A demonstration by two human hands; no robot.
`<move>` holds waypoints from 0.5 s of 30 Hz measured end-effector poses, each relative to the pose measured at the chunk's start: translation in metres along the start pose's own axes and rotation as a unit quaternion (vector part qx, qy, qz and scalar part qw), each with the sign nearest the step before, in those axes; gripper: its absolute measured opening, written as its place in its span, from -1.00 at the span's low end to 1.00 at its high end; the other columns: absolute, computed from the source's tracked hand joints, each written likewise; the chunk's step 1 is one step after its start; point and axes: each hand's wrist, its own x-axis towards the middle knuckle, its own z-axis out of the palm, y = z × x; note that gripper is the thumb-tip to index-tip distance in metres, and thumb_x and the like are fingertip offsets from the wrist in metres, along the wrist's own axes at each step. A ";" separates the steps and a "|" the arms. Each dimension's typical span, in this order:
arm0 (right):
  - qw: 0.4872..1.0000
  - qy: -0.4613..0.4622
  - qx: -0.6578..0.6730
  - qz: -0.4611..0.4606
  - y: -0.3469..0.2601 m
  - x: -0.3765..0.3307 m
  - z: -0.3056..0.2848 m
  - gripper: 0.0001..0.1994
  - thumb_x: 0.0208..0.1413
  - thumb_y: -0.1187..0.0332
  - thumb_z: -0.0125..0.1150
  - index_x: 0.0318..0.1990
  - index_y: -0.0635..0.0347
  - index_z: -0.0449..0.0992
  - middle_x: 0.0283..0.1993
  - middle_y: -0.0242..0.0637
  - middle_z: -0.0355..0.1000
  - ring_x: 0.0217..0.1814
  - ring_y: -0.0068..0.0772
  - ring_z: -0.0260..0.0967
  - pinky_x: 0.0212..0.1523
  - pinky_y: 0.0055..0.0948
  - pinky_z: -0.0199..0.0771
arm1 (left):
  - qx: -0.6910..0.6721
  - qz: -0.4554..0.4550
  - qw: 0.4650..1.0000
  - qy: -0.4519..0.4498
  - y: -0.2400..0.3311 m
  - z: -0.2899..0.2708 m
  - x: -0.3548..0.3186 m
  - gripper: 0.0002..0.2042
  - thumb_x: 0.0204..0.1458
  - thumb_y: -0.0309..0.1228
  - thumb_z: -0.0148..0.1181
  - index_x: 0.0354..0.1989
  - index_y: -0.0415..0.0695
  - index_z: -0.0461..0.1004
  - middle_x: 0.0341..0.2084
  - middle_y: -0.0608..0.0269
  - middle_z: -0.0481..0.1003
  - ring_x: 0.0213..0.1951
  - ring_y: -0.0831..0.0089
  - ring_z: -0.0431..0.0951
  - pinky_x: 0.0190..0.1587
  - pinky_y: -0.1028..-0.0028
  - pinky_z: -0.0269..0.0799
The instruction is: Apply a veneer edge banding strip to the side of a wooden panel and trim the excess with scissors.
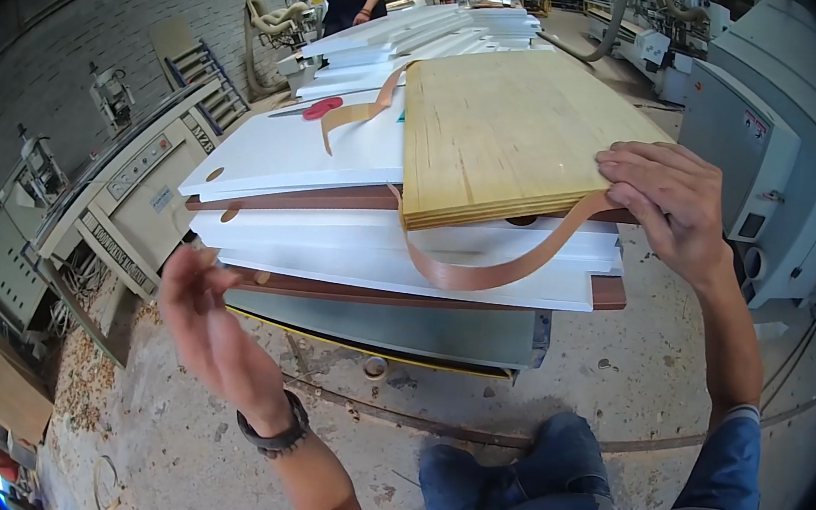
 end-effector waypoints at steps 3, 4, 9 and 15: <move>1.000 -0.014 -0.017 0.013 0.008 -0.010 -0.005 -0.88 -0.02 0.46 0.41 -0.28 0.20 0.69 -0.21 -0.27 0.66 -0.12 -0.23 0.63 -0.18 -0.34 0.59 | 0.040 0.147 0.919 -0.363 0.020 0.059 0.016 -0.58 0.18 -0.22 0.15 0.04 -0.34 0.50 0.01 -0.02 0.50 0.02 0.16 0.49 0.10 0.25 0.37; 1.000 -0.008 -0.007 0.007 0.006 -0.006 -0.006 -0.88 -0.02 0.46 0.41 -0.28 0.20 0.69 -0.21 -0.27 0.66 -0.12 -0.23 0.63 -0.18 -0.34 0.59 | 0.015 0.065 0.934 -0.352 0.021 0.065 0.026 -0.64 0.20 -0.31 0.12 0.05 -0.33 0.50 0.01 0.01 0.50 0.01 0.21 0.50 0.09 0.29 0.38; 1.000 -0.007 0.004 0.018 0.001 -0.004 -0.004 -0.87 0.00 0.44 0.40 -0.27 0.20 0.69 -0.21 -0.27 0.66 -0.10 -0.22 0.63 -0.15 -0.33 0.59 | -0.110 -0.180 0.908 -0.363 -0.010 0.078 0.021 -0.72 0.23 -0.63 0.04 0.09 -0.32 0.49 0.02 0.12 0.50 0.02 0.46 0.51 0.07 0.49 0.41; 0.999 -0.012 0.010 0.029 0.005 -0.005 -0.005 -0.86 0.02 0.43 0.38 -0.24 0.22 0.68 -0.21 -0.25 0.65 -0.10 -0.20 0.63 -0.09 -0.31 0.59 | -0.154 -0.131 0.906 -0.373 -0.036 0.076 0.026 -0.67 -0.01 -0.81 0.23 -0.05 -0.32 0.59 -0.09 0.13 0.53 -0.07 0.46 0.58 0.00 0.53 0.55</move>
